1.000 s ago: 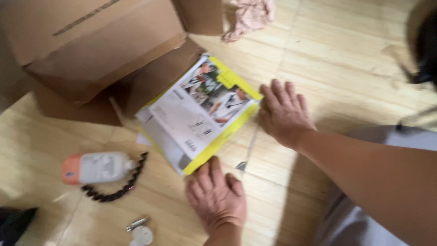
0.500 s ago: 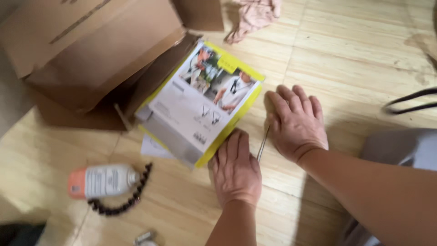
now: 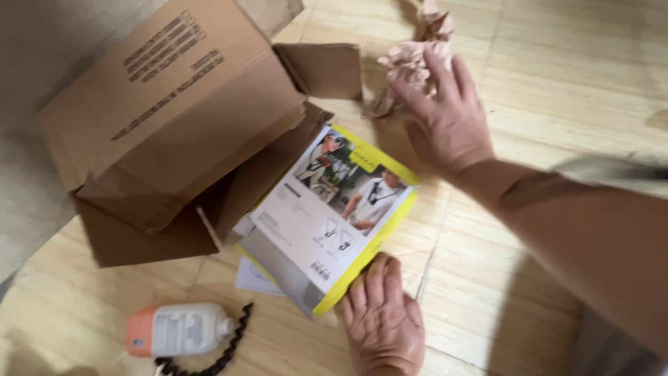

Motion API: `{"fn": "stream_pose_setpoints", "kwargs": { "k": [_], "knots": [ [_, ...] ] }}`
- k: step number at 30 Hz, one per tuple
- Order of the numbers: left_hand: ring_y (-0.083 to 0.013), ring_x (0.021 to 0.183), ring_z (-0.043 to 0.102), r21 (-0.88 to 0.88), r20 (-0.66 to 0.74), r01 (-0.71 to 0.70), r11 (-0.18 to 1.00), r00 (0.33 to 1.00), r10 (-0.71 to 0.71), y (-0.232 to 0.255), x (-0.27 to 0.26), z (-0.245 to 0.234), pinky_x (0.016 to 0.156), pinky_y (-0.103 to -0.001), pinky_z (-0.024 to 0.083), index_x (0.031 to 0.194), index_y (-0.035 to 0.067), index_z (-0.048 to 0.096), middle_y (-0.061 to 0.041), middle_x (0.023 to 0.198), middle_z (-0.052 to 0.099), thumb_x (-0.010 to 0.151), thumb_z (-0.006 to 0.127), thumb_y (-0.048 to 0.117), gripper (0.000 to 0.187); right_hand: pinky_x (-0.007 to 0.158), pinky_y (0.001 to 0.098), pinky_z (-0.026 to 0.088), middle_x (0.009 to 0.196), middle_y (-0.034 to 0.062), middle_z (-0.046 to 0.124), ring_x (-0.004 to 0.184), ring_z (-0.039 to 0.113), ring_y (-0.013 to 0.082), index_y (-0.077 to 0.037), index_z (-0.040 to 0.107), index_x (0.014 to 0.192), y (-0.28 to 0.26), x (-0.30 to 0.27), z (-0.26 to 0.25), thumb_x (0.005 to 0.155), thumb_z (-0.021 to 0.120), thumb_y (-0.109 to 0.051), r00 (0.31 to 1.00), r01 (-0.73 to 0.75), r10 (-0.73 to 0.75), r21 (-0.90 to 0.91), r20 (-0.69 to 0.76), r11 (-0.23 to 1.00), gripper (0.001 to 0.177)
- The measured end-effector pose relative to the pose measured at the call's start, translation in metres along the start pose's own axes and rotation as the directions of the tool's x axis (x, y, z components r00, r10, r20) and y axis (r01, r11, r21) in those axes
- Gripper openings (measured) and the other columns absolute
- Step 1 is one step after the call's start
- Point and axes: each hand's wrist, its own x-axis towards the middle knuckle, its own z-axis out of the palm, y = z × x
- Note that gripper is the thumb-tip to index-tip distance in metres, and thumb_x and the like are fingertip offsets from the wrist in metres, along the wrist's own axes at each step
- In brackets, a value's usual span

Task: The person sorts and organizes various items including bottles, pouches, and documents by hand, moving them between a purple basket, a purple bag, and a cardboard box before hanging a black bag on a hanger.

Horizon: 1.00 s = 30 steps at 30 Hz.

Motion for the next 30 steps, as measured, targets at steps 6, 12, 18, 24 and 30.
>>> {"fn": "stream_pose_setpoints", "kwargs": {
  "k": [6, 12, 18, 24, 30],
  "knots": [
    [-0.0268, 0.134, 0.04, -0.013, 0.01, 0.002, 1.0, 1.0, -0.002, -0.001, 0.0, 0.0, 0.108, -0.053, 0.025, 0.135, 0.015, 0.052, -0.001, 0.147, 0.048, 0.082, 0.062, 0.029, 0.056, 0.116, 0.0678, 0.02, 0.171, 0.0125, 0.018, 0.153, 0.009, 0.0476, -0.042, 0.05, 0.153, 0.0, 0.025, 0.005, 0.09, 0.069, -0.026, 0.994, -0.024, 0.029, -0.053, 0.106, 0.998, 0.068],
    [-0.0271, 0.133, 0.041, -0.035, -0.004, 0.003, 0.999, 1.0, -0.003, 0.0, 0.0, -0.005, 0.108, -0.052, 0.027, 0.134, 0.015, 0.054, -0.001, 0.146, 0.048, 0.081, 0.063, 0.028, 0.055, 0.117, 0.0633, 0.025, 0.168, 0.0134, 0.026, 0.15, 0.014, 0.0441, -0.045, 0.055, 0.144, -0.004, 0.026, 0.009, 0.098, 0.059, -0.049, 0.966, -0.163, 0.14, 0.096, 0.216, 0.982, 0.047],
    [-0.0277, 0.132, 0.041, -0.043, 0.044, 0.031, 0.999, 0.999, -0.029, 0.002, 0.0, -0.008, 0.108, -0.051, 0.028, 0.135, 0.014, 0.054, -0.002, 0.146, 0.048, 0.08, 0.064, 0.029, 0.058, 0.108, 0.0542, 0.035, 0.137, 0.0048, 0.056, 0.132, 0.044, 0.0305, -0.027, 0.067, 0.123, -0.007, 0.013, 0.005, 0.084, 0.071, -0.051, 0.967, -0.132, 0.118, 0.046, 0.226, 0.99, 0.047],
    [-0.0277, 0.13, 0.042, -0.028, 0.054, 0.048, 0.998, 0.997, -0.046, 0.004, 0.004, -0.013, 0.107, -0.05, 0.029, 0.134, 0.016, 0.054, -0.001, 0.144, 0.05, 0.08, 0.063, 0.029, 0.057, 0.092, 0.0555, 0.036, 0.123, 0.0122, 0.06, 0.118, 0.051, 0.0361, -0.02, 0.069, 0.123, 0.004, -0.07, -0.01, 0.095, 0.067, -0.039, 0.982, -0.169, 0.167, 0.012, 0.084, 0.986, 0.033],
    [-0.0272, 0.132, 0.046, -0.033, 0.04, 0.067, 0.997, 0.997, -0.066, 0.006, -0.003, -0.012, 0.105, -0.049, 0.034, 0.134, 0.018, 0.058, 0.0, 0.144, 0.053, 0.087, 0.059, 0.027, 0.048, 0.091, 0.0469, 0.041, 0.114, 0.0086, 0.063, 0.11, 0.054, 0.0328, -0.017, 0.07, 0.121, -0.019, -0.199, -0.097, 0.09, 0.066, -0.022, 0.95, -0.257, 0.242, 0.055, 0.197, 0.965, 0.032]
  ]
}}
